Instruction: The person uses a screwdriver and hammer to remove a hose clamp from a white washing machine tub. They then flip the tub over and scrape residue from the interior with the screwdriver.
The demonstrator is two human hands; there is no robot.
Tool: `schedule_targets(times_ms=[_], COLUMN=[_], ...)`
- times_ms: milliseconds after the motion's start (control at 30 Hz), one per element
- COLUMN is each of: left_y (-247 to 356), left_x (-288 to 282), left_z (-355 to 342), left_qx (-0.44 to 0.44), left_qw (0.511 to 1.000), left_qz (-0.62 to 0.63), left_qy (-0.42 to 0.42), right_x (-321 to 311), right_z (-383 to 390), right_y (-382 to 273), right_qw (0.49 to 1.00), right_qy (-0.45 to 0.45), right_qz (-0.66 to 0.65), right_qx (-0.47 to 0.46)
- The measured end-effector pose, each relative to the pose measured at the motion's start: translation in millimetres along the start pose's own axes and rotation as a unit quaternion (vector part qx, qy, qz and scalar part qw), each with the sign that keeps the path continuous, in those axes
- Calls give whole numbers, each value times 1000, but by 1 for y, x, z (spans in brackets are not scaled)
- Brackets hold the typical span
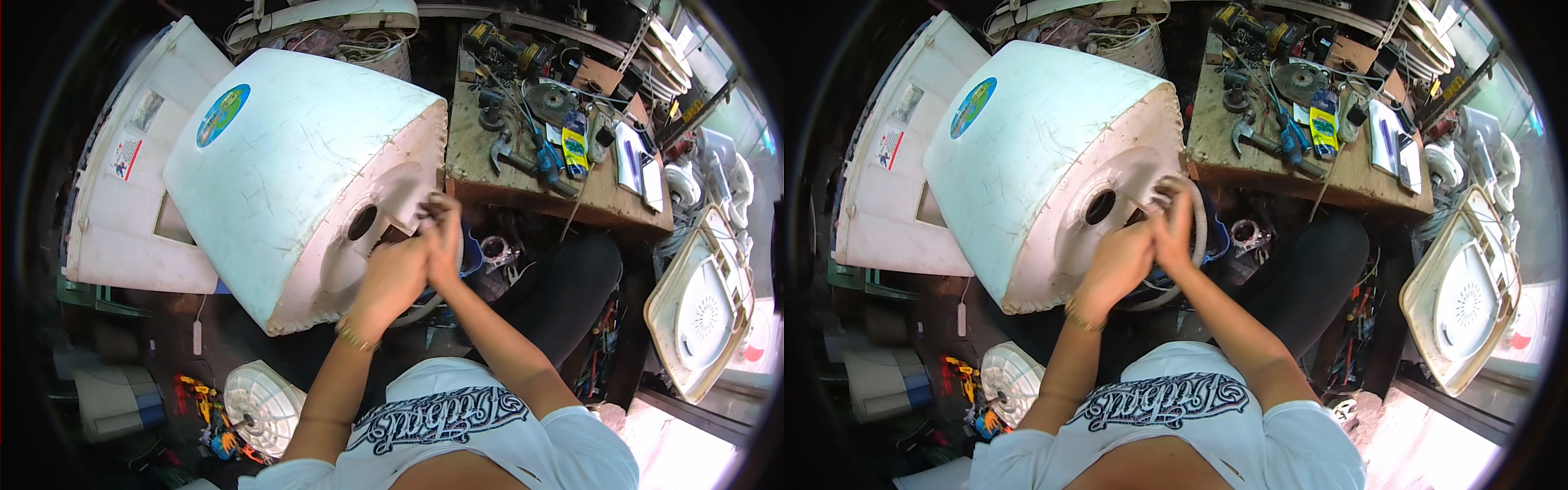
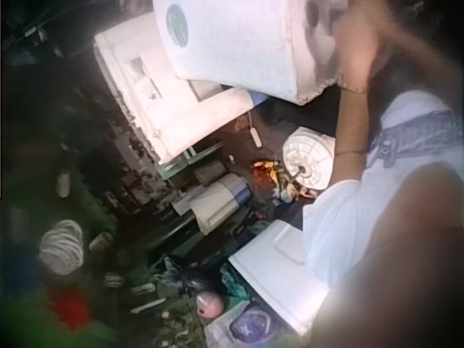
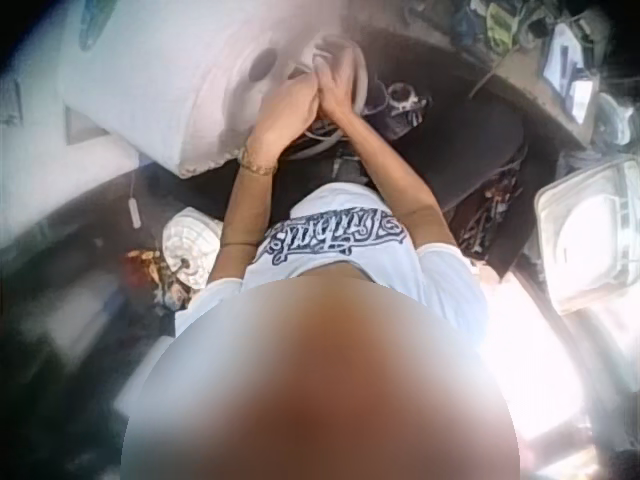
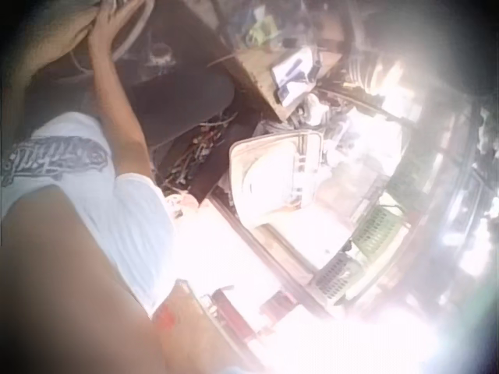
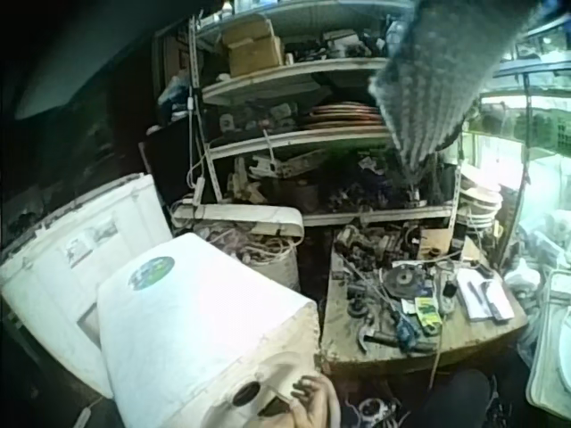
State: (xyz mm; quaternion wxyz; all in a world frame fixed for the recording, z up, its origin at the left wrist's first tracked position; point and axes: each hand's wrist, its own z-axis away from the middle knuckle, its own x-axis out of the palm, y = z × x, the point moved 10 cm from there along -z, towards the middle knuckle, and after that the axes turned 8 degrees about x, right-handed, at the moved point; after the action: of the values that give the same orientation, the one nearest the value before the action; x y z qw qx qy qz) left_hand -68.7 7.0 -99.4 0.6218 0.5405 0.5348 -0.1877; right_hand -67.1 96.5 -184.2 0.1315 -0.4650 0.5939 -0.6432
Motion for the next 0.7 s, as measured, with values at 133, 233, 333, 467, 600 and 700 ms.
schedule_targets(times_ms=[133, 233, 333, 467, 600, 700], left_y=[16, 60, 29, -35, -25, -24], left_x=[-106, -178, -213, -196, -190, -178], left_z=[71, 131, 187, 172, 123, 112], left_qx=[-47, 151, 126, -36, -47, -69], left_qw=[995, 935, 811, 873, 921, 944], left_qz=[43, -27, 20, -26, -125, -150], left_qy=[78, 320, 571, 485, 365, 286], right_x=[73, 85, 88, 91, 90, 91], right_z=[3, 2, 6, 6, -1, -1], right_y=[24, 34, 44, 46, 44, 49], right_qw=[971, 955, 960, 959, 949, 958], right_qy=[-16, 11, 13, 19, 33, 47], right_qz=[235, 282, 273, 282, 309, 281], right_qx=[-51, -86, -60, -17, -44, -44])
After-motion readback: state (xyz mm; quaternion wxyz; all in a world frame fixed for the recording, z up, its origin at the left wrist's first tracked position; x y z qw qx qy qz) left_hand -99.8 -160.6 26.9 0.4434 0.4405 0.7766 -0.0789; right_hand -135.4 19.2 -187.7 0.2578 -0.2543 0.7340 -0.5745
